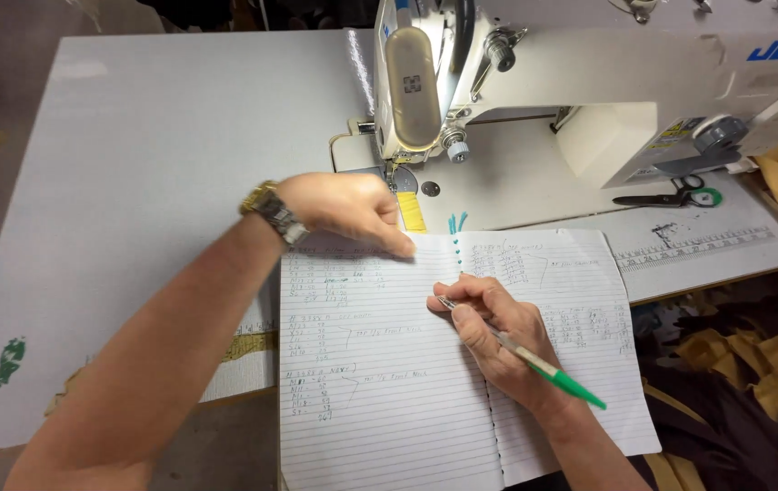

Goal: The person sits and writes in a lined notebook using a green pen, recording details on the pages. They flip through the notebook pages and continue writing while seated in a workshop environment.

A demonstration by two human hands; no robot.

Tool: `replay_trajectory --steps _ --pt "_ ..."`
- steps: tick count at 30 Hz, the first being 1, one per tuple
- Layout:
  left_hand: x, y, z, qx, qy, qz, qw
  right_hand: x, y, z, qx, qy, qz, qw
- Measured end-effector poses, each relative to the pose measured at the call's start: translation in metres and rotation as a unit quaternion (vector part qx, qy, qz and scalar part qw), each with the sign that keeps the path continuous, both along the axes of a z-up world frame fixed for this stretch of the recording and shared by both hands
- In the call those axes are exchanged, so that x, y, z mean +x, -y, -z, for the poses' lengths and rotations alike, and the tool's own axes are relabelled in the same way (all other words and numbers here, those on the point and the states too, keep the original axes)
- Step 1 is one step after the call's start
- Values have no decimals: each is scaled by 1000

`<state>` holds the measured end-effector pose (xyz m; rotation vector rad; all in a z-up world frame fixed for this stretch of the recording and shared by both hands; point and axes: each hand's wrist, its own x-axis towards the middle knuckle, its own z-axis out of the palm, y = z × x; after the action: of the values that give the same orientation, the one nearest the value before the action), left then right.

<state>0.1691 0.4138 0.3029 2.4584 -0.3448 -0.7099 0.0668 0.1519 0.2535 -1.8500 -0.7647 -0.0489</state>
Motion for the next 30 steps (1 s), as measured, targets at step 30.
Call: replay_trajectory --steps 30 --pt "-20 -16 22 -405 -205 47 890 -6 -61 3 -65 13 341 938"
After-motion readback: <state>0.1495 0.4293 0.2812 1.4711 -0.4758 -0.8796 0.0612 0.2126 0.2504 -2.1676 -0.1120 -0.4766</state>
